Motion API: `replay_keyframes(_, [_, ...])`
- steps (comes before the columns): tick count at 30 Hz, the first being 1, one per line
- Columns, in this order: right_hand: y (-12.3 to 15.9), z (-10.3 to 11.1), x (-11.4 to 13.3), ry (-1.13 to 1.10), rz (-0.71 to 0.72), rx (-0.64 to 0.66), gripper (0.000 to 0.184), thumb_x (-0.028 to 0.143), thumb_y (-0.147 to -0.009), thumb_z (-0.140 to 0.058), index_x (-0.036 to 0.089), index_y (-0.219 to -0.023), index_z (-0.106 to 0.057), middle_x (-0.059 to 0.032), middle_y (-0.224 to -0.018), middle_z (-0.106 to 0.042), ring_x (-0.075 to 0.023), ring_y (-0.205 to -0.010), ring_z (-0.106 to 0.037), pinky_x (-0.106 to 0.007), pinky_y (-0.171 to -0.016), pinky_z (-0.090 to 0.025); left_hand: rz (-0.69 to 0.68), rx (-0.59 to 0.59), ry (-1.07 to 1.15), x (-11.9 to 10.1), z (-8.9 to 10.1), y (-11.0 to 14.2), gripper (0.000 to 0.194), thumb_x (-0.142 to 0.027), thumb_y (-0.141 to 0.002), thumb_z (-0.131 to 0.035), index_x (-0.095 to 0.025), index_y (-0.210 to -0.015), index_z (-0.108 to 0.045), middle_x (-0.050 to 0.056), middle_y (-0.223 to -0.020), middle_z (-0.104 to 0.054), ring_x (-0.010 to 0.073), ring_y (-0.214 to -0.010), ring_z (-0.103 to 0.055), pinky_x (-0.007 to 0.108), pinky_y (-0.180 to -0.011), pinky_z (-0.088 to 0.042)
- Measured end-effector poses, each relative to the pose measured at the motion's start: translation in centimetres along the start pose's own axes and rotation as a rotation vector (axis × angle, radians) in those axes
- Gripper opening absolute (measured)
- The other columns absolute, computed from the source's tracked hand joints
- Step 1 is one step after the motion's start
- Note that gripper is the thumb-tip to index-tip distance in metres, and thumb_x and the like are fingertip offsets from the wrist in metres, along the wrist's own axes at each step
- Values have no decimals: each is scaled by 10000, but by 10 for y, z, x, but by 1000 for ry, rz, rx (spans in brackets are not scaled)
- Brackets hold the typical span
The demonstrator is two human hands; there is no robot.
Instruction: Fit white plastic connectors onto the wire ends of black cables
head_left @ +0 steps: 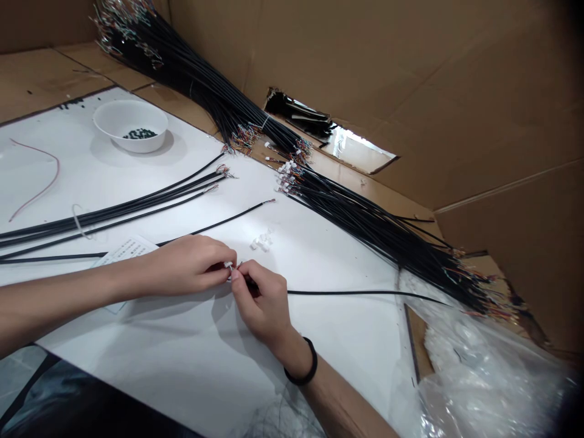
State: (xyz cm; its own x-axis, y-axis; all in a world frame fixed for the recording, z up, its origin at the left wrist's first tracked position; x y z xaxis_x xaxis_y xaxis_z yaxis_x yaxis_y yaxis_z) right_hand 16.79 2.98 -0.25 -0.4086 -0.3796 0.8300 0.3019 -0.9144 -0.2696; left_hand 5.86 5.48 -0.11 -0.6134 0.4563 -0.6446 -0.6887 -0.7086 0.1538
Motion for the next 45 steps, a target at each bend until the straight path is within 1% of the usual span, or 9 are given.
replay_keyframes(7, [-1,0,1,-22,34,-5,204,205,-874,-488,193,-671,-500,49,-542,-437,-77,-470,-360,-214,-465,-312,6,29,0,-1,-1,1,202,-224,-892,-419,-163,-769,-567,18,-757,-609,156,-712,-548,271,-629,-331])
replay_keyframes(17, [-1,-2,1,-17,34,14,217,198,-860,-495,187,-644,-495,47,-532,-448,-72,-464,-370,-212,-468,-308,-10,2,-86,-6,-2,4,222,-239,-929,-411,-158,-756,-525,28,-766,-590,164,-713,-542,277,-638,-346])
replay_keyframes(25, [0,-2,0,-5,34,30,214,201,-862,-488,185,-649,-504,43,-540,-464,-73,-469,-377,-210,-469,-313,-36,-3,-84,-6,-3,3,190,-210,-916,-425,-163,-770,-539,23,-771,-600,164,-719,-553,271,-643,-356])
replay_keyframes(45, [0,-3,0,1,18,34,208,203,-859,-491,187,-652,-507,43,-539,-460,-76,-467,-377,-214,-472,-314,-12,25,-49,-5,-2,0,180,-204,-897,-430,-161,-779,-559,24,-770,-605,165,-733,-565,276,-650,-363])
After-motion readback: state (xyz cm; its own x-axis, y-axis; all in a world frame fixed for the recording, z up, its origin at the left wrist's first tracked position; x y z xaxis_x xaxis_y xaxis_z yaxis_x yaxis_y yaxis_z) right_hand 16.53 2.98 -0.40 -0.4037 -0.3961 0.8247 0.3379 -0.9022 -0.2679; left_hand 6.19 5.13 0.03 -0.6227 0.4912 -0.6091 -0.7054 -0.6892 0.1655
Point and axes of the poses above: each hand's wrist, its own y-axis away from the middle knuckle, its own z-axis out of the back of the hand, x = y × z, the point moved 7 cm from there along -y, towards the middle knuckle
